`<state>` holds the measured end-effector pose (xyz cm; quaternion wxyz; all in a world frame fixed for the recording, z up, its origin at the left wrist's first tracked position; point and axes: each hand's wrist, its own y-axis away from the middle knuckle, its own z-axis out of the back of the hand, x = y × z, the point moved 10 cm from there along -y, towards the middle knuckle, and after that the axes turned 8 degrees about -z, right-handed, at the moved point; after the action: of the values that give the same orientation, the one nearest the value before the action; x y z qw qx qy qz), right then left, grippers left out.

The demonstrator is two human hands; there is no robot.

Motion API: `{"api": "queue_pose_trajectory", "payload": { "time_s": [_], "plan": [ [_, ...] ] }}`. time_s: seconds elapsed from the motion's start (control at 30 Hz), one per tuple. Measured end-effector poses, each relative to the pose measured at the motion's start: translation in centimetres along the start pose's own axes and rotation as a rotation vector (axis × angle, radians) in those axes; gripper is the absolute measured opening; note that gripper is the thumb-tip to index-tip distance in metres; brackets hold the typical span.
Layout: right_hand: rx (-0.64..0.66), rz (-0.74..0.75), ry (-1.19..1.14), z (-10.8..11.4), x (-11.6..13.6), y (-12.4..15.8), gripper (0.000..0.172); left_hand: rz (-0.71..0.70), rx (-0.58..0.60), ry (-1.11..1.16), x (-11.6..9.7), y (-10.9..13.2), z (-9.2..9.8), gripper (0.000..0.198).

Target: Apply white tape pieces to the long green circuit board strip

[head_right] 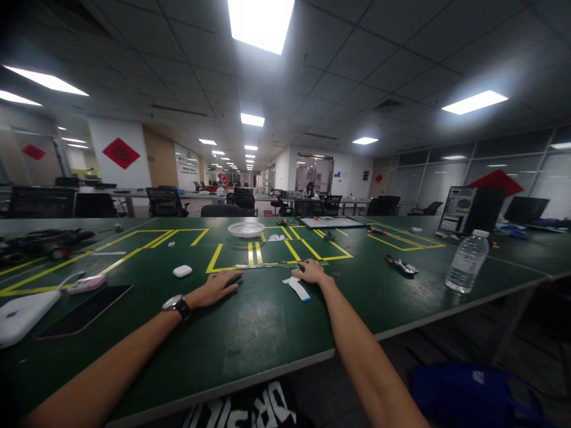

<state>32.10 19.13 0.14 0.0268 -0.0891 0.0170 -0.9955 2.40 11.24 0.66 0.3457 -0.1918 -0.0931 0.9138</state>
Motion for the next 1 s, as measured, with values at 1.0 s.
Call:
{"api": "queue_pose_trajectory", "payload": {
  "time_s": [1.0],
  "plan": [
    [-0.137,0.568,-0.262,2.8,13.4,6.1,0.027,-0.059,-0.043,-0.017,-0.4,-0.2,0.7,0.046]
  ]
}}
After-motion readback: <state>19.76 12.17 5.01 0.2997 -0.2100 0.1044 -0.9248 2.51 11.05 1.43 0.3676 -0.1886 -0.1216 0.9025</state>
